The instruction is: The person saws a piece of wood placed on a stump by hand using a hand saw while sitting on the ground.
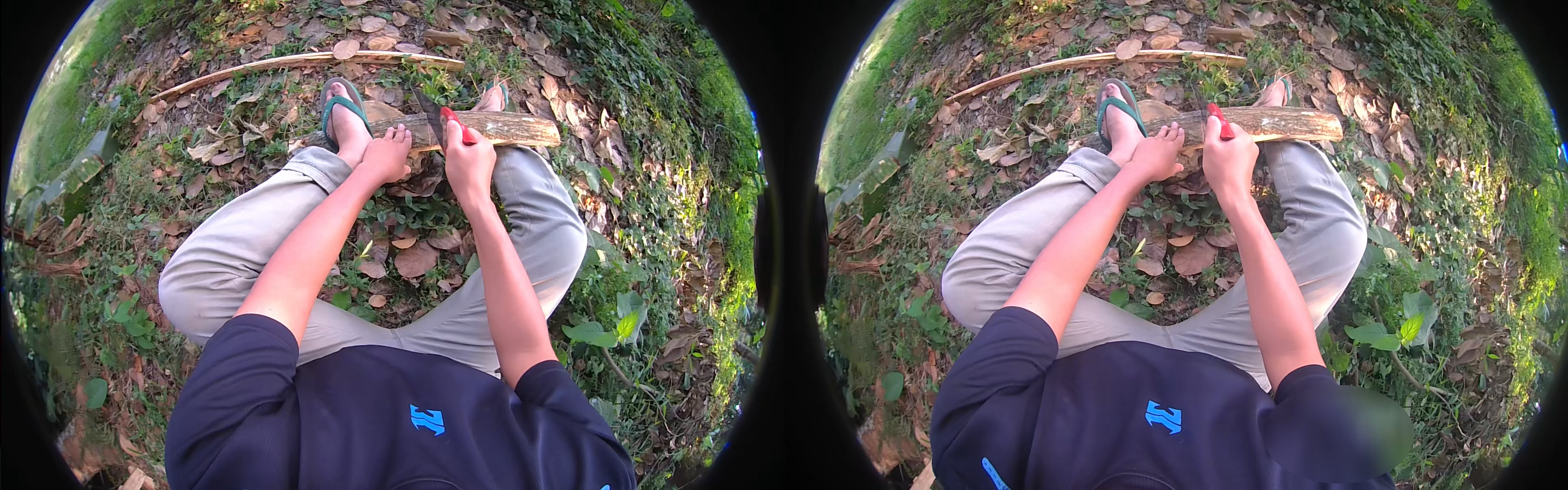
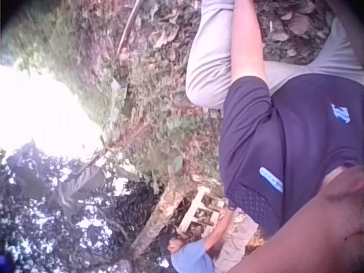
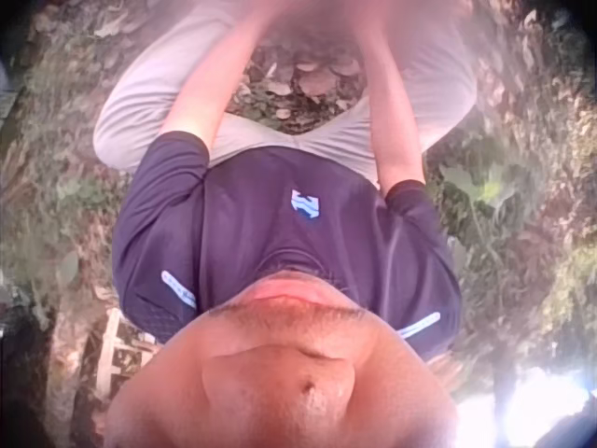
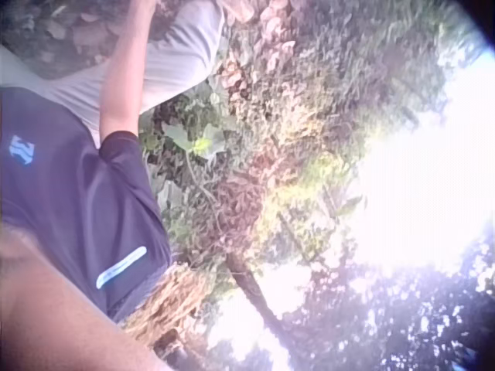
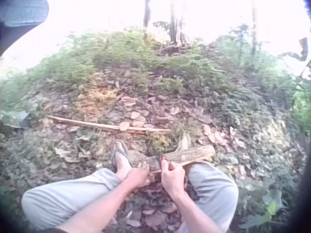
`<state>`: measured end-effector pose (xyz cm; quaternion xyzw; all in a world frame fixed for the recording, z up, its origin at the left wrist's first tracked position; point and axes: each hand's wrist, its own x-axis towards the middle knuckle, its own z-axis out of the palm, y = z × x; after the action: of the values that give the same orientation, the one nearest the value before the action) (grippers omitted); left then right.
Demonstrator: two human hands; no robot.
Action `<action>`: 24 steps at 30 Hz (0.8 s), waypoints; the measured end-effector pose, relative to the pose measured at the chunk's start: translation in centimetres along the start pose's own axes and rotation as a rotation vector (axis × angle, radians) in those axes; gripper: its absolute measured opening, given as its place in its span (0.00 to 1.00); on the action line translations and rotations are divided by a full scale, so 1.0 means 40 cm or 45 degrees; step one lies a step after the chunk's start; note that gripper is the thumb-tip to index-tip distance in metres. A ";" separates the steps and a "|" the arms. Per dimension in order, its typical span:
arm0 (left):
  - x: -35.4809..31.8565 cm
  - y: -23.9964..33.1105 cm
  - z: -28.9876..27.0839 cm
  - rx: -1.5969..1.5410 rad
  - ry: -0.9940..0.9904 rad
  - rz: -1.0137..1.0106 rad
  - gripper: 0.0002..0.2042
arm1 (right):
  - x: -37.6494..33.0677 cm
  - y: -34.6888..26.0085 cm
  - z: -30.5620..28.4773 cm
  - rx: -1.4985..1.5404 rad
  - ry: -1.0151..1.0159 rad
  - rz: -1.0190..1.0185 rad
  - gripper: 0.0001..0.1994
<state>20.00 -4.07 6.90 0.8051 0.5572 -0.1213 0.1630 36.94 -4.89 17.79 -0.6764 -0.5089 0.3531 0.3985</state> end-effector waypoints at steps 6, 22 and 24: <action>0.002 -0.011 0.004 -0.080 -0.017 -0.015 0.44 | -0.117 -0.107 -0.084 0.129 0.234 -0.513 0.13; 0.010 -0.008 -0.008 -0.035 -0.075 -0.035 0.46 | -0.177 0.042 -0.054 0.074 -0.015 -0.182 0.19; 0.009 -0.001 -0.014 -0.045 -0.093 -0.041 0.46 | -0.206 0.044 -0.063 0.047 -0.021 -0.187 0.18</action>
<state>20.10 -3.52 7.27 0.7881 0.5658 -0.1433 0.1956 37.98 -13.63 17.89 -0.6270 -0.5537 0.3378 0.4315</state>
